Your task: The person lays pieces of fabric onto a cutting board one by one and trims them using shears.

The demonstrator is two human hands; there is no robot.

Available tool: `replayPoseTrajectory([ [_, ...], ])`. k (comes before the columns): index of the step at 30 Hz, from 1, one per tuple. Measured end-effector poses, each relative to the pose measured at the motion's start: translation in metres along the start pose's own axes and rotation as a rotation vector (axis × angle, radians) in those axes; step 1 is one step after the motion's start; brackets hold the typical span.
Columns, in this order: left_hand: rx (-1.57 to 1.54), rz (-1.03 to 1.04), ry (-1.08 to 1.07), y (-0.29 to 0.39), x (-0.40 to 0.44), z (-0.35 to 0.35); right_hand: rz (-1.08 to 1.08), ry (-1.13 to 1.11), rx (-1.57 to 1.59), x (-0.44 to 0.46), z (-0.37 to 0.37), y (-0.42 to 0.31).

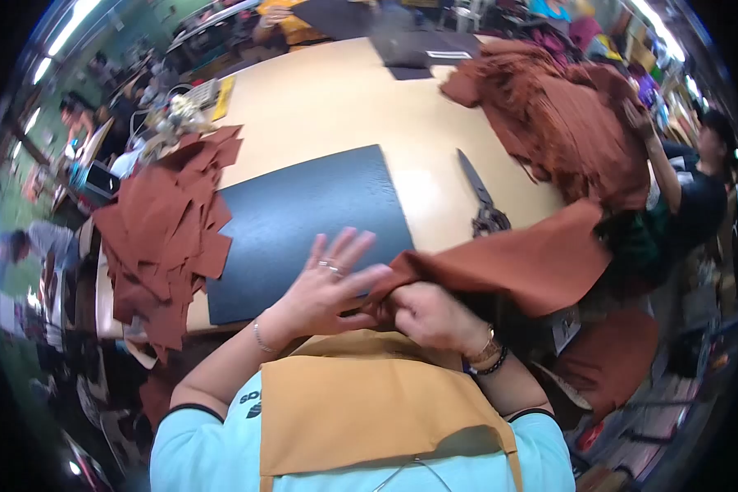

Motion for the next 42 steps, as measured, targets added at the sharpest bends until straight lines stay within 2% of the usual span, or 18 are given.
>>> replayPoseTrajectory([
  [2,-0.039,0.091,-0.052,0.031,0.021,0.012,-0.215,-0.056,-0.041,-0.007,0.002,-0.023],
  [3,-0.091,0.077,-0.163,0.007,-0.004,-0.025,-0.182,-0.102,-0.018,0.032,0.037,-0.049],
  [7,-0.386,0.094,-0.483,-0.004,-0.028,-0.006,0.004,-0.328,0.032,0.027,0.023,-0.085],
  [12,-0.619,0.119,-0.099,-0.008,-0.035,-0.08,0.193,-0.533,-0.279,0.022,-0.008,-0.096],
  [17,-0.802,0.119,-0.355,-0.001,-0.063,-0.137,0.259,-0.431,-0.102,0.038,-0.067,-0.113],
  [19,-0.846,-0.037,-0.293,-0.013,-0.057,-0.152,0.112,-0.309,-0.441,0.072,-0.106,-0.119],
  [20,-0.668,-0.058,-0.211,-0.027,-0.05,-0.16,0.026,-0.206,-0.643,0.097,-0.133,-0.111],
  [21,-0.631,-0.177,-0.186,-0.063,-0.048,-0.152,-0.203,0.069,-0.822,0.12,-0.164,-0.108],
  [22,-0.605,-0.459,-0.017,-0.1,-0.045,-0.159,-0.307,0.394,-1.147,0.133,-0.174,-0.123],
  [23,-0.786,-0.488,0.103,-0.138,-0.036,-0.15,-0.41,0.733,-1.458,0.136,-0.169,-0.142],
  [25,-0.93,-0.626,0.3,-0.209,-0.037,-0.138,-0.481,0.765,-1.214,0.153,-0.17,-0.124],
  [26,-0.727,-0.648,0.337,-0.273,-0.054,-0.121,-0.46,0.745,-1.107,0.159,-0.162,-0.109],
  [27,-0.359,-0.82,0.248,-0.296,-0.072,-0.118,-0.498,0.651,-1.06,0.163,-0.145,-0.091],
  [30,0.544,-0.94,0.215,-0.26,-0.099,-0.11,-0.28,0.392,-0.905,0.15,-0.072,-0.023],
  [31,0.545,-0.907,0.157,-0.247,-0.097,-0.098,-0.146,0.243,-0.925,0.14,-0.046,0.0],
  [35,0.394,-0.783,-0.145,-0.167,-0.089,-0.031,-0.031,0.098,-0.768,0.102,0.02,0.052],
  [38,0.312,-0.697,-0.222,-0.154,-0.084,0.001,0.149,0.142,-0.882,0.096,-0.001,0.065],
  [42,0.365,-0.464,-0.202,-0.205,-0.037,-0.011,0.27,0.444,-1.046,0.082,-0.08,0.088],
])
Point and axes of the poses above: each hand's wrist, its own x-axis towards the middle knuckle, its own z-axis out of the palm, y = z × x, the point moved 8 cm from there along x, towards the middle knuckle, and after that the axes turned 4 degrees about -z, right-handed, at the moved point
